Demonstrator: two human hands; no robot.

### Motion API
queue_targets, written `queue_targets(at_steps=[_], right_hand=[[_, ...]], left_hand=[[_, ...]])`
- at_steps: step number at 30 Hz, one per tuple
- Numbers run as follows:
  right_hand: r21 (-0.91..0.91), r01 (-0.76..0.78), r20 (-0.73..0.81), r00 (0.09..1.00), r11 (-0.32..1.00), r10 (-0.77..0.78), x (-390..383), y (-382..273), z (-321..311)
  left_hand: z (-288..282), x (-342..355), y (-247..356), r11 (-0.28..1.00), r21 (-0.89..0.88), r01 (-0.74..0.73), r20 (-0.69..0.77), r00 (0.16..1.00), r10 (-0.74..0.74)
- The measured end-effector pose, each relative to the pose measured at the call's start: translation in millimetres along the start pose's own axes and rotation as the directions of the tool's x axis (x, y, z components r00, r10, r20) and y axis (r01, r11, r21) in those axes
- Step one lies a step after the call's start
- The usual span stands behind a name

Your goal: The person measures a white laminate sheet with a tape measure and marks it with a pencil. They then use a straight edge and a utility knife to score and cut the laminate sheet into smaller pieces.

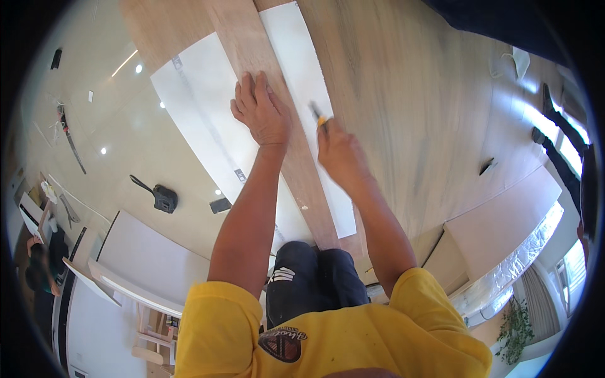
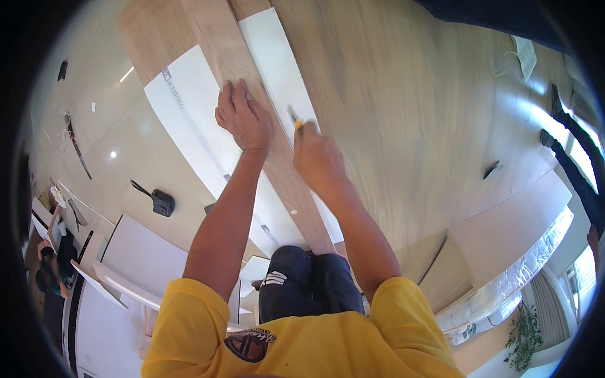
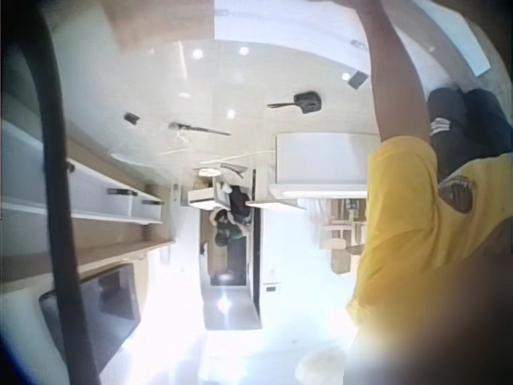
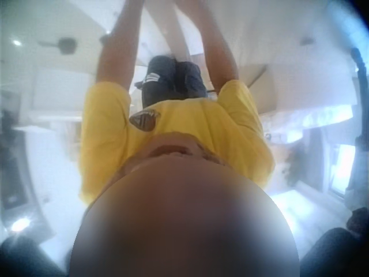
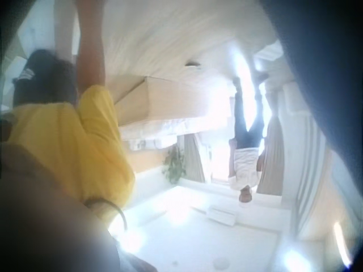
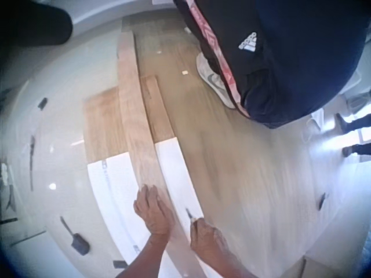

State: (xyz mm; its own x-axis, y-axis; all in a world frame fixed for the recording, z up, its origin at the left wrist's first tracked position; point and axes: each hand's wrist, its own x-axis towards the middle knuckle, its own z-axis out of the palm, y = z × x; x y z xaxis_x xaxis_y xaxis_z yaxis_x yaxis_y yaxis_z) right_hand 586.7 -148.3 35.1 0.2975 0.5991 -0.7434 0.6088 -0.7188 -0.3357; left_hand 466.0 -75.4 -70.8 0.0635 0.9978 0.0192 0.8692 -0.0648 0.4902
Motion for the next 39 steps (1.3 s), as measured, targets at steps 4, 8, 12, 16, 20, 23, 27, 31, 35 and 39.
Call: queue_targets(at_steps=[4,8,12,16,20,23,27,31,35,39], right_hand=[[0.173,0.153,-0.487,0.872,0.973,-0.051,46,0,-8],[0.162,0.101,-0.465,0.885,0.982,-0.015,36,12,22],[0.242,0.121,-0.394,0.919,0.963,-0.017,25,18,20],[0.377,0.059,-0.261,0.964,0.924,0.045,4,19,-11],[0.661,-0.076,-0.087,0.98,0.747,0.177,-17,36,-45],[0.665,0.025,-0.134,0.987,0.746,0.086,-18,38,-39],[0.444,0.267,-0.552,0.833,0.856,0.027,-23,58,-14],[0.442,0.034,-0.302,0.946,0.896,0.114,-106,130,38],[0.213,0.117,-0.251,0.966,0.97,-0.061,-202,201,125],[0.174,0.057,-0.192,0.981,0.983,-0.023,-238,238,178]], left_hand=[[1,-1,-1,1.0,0.002,-0.018,-0.012,1.0,0.018],[0,-4,-1,0.999,0.018,-0.038,-0.024,0.999,0.039],[0,-2,1,1.0,0.002,-0.026,0.002,1.0,0.026],[2,0,-2,0.995,0.0,-0.1,-0.058,0.993,0.099],[3,-2,-4,0.993,0.003,-0.116,-0.078,0.99,0.116],[1,-3,-3,0.993,-0.023,-0.115,-0.097,0.989,0.112],[0,-7,-3,0.988,-0.045,-0.147,-0.096,0.985,0.142],[6,-5,-11,0.991,0.1,-0.092,-0.076,0.992,0.099],[3,-13,-20,0.97,0.118,-0.214,-0.096,0.969,0.226],[-11,-106,-15,0.969,0.114,-0.221,0.047,0.975,0.217]])
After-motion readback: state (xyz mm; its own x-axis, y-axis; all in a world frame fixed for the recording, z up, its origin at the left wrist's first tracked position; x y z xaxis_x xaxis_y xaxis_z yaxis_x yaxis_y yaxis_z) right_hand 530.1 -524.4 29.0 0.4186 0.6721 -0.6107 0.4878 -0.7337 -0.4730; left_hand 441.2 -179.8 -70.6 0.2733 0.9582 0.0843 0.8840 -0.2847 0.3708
